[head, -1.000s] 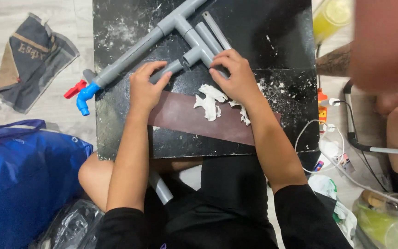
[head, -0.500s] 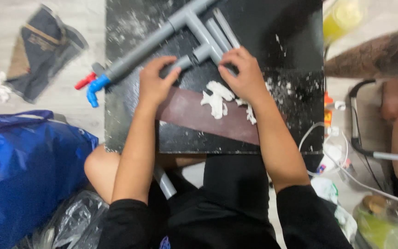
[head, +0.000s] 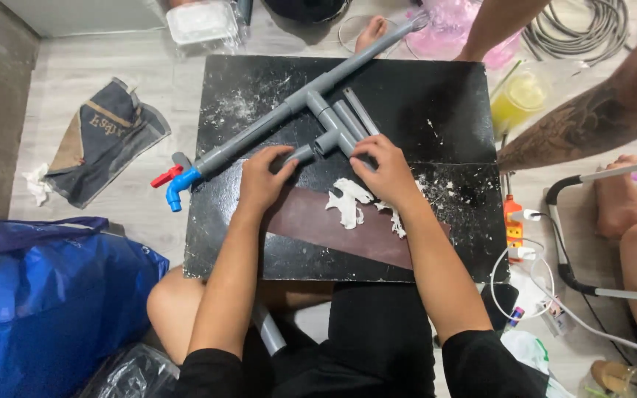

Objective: The person sits on the floor and sands the ends of gray PVC pipes using a piece of sandpaper placed on a black table. They hold the pipes with one hand and rub them against the sandpaper with the other, occasionally wiping the surface with a white cloth.

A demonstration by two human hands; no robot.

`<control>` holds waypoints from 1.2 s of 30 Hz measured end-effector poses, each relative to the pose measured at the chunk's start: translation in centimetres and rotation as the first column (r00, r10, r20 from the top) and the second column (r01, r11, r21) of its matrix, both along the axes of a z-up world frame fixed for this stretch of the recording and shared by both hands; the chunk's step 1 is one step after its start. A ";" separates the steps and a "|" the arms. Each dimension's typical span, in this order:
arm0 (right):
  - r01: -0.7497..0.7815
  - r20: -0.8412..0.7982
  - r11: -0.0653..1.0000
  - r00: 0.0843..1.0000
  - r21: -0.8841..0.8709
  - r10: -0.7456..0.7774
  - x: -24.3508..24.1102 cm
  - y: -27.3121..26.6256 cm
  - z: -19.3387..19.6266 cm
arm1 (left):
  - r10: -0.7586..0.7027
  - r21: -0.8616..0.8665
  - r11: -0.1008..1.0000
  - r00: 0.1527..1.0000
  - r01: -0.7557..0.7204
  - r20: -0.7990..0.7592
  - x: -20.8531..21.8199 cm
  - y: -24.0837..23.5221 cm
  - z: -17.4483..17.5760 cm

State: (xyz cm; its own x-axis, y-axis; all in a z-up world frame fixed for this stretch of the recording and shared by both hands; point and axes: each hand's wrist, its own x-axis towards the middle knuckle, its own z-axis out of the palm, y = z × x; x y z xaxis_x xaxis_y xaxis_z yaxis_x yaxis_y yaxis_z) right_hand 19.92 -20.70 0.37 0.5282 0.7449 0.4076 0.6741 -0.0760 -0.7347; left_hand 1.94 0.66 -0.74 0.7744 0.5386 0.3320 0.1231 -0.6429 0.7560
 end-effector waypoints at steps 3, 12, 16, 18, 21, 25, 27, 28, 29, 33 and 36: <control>-0.002 0.015 1.000 1.000 -0.001 0.002 0.0 0.1 0.2 | 0.010 -0.002 1.000 1.000 -0.010 -0.008 0.0 -0.1 0.0; 0.010 -0.023 0.999 1.000 -0.033 -0.011 -0.4 0.1 0.7 | 0.045 -0.058 0.997 0.998 -0.048 -0.048 0.1 -0.7 1.1; 0.011 -0.038 0.999 0.999 -0.041 -0.012 -0.4 0.1 0.7 | 0.043 -0.063 0.997 0.998 -0.046 -0.054 0.0 -0.5 0.7; 0.015 -0.042 0.999 0.999 -0.043 -0.017 -0.4 0.0 0.9 | 0.037 -0.060 0.997 0.998 -0.040 -0.043 0.1 -0.4 0.4; 0.005 -0.070 0.998 0.998 -0.061 -0.009 -0.4 0.0 1.1 | 0.035 -0.042 0.998 0.999 -0.037 -0.039 -0.1 -0.4 0.3; 0.011 -0.062 0.999 0.998 -0.037 -0.013 -0.5 0.2 1.2 | 0.024 -0.043 0.999 1.000 -0.025 -0.018 -0.1 -0.3 0.2; 0.021 -0.061 0.999 0.998 -0.035 -0.023 -0.5 0.0 1.0 | 0.014 -0.045 0.999 1.000 -0.014 -0.004 -0.2 -0.3 0.0; 0.013 -0.045 0.999 0.999 -0.036 -0.015 -0.2 0.1 0.8 | 0.020 -0.028 0.999 1.000 -0.021 -0.018 -0.1 -0.1 -0.1; 0.006 -0.029 0.999 1.000 -0.038 -0.007 0.0 0.1 0.7 | 0.027 -0.011 1.000 0.999 -0.027 -0.031 0.0 0.0 -0.2; 0.004 -0.084 0.999 0.996 -0.048 -0.008 -0.3 0.1 1.3 | 0.044 -0.048 0.998 0.998 -0.046 -0.041 0.0 -0.5 0.7; -0.004 -0.089 0.999 0.996 -0.048 0.000 -0.3 0.1 1.3 | 0.027 -0.044 0.999 0.999 -0.028 -0.026 0.1 -0.3 0.5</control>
